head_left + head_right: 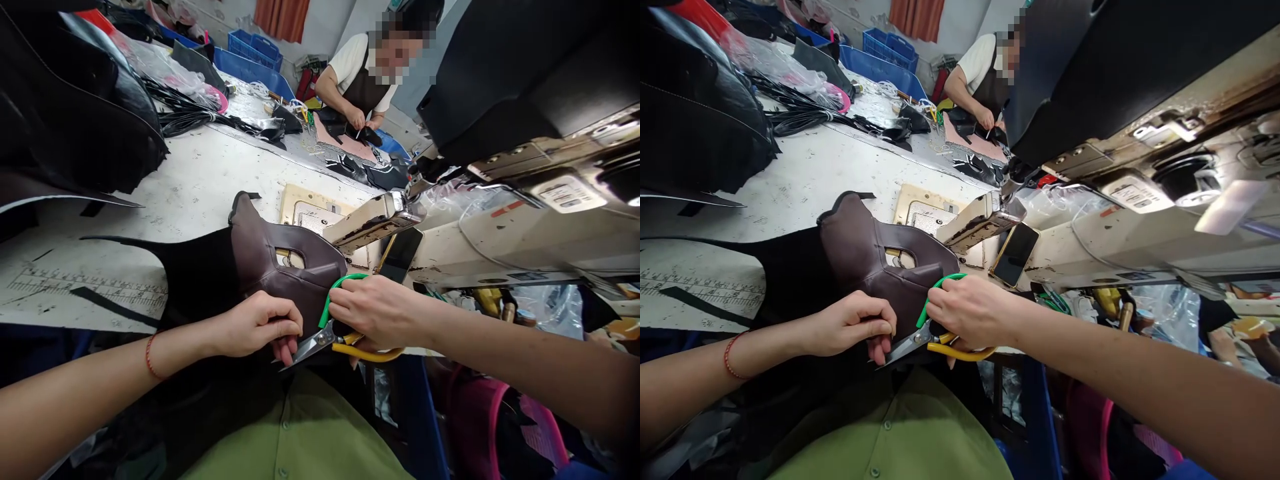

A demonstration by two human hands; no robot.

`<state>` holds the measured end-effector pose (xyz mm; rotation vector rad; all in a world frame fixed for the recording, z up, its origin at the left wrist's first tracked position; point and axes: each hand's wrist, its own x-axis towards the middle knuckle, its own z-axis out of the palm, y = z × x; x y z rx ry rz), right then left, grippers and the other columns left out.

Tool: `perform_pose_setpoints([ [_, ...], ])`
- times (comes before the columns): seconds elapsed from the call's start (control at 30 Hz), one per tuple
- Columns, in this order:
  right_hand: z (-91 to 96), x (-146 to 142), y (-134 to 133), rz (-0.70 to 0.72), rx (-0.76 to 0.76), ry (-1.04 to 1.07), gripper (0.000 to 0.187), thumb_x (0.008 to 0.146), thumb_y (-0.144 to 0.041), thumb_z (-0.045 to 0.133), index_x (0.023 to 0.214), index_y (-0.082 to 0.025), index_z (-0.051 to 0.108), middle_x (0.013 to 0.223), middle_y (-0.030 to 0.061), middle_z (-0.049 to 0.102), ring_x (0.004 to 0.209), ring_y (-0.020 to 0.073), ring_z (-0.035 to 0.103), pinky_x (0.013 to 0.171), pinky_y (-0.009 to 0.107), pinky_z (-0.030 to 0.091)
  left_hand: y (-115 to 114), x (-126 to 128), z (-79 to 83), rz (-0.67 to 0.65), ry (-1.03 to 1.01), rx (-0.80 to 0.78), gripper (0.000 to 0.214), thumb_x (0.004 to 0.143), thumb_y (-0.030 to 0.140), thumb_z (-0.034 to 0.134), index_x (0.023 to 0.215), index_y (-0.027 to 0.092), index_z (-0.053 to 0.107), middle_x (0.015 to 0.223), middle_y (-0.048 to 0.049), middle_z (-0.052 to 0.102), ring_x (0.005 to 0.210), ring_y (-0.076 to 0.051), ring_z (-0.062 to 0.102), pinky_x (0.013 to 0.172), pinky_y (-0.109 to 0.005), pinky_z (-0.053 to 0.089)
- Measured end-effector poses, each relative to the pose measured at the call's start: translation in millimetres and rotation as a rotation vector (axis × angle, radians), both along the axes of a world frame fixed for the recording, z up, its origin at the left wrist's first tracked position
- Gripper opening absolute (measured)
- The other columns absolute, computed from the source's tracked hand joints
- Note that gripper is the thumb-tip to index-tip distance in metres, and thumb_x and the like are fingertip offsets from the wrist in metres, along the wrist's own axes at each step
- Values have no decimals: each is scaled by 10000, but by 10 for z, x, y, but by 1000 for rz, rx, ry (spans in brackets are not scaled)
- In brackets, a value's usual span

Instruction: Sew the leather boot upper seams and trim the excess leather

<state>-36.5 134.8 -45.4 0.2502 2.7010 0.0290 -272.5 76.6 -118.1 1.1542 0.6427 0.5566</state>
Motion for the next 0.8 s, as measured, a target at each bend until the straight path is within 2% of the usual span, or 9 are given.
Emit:
perform_pose_setpoints([
  [0.1, -27, -13, -6, -8, 3, 1, 450, 730, -554, 764, 866, -171, 571, 834, 35, 561, 714, 179, 513, 556, 310, 295, 6, 2, 3, 16, -64, -119, 405, 839, 526, 665, 799, 132, 581, 676, -38, 689, 628, -168, 726, 582, -223, 574],
  [0.27, -106, -3, -65, -46, 1, 12, 462, 717, -572, 763, 850, -175, 566, 816, 29, 560, 687, 174, 508, 523, 307, 227, 25, 2, 25, 67, -148, -219, 371, 820, 471, 714, 787, 119, 601, 669, -38, 703, 625, -173, 733, 587, -224, 579],
  [0.5, -256, -22, -208, -102, -3, 81, 601, 664, -733, 728, 817, -174, 567, 785, 21, 559, 668, 180, 536, 525, 313, 239, 42, 7, 23, 149, -198, -234, 375, 801, 463, 742, 804, 117, 596, 676, -39, 711, 638, -173, 737, 585, -215, 582],
  [0.7, -324, -2, -258, -96, 38, 93, 547, 706, -683, 730, 800, -181, 537, 755, 16, 546, 631, 172, 526, 495, 311, 135, 61, -20, 20, 191, -211, -224, 347, 825, 430, 731, 805, 112, 593, 689, -38, 709, 649, -179, 743, 604, -219, 591],
  [0.8, -339, 45, -271, -80, 67, 94, 518, 726, -651, 729, 805, -183, 523, 758, 16, 543, 628, 165, 515, 489, 310, 120, 68, -27, 24, 206, -209, -209, 341, 832, 423, 726, 811, 109, 596, 691, -35, 705, 650, -179, 743, 605, -217, 590],
])
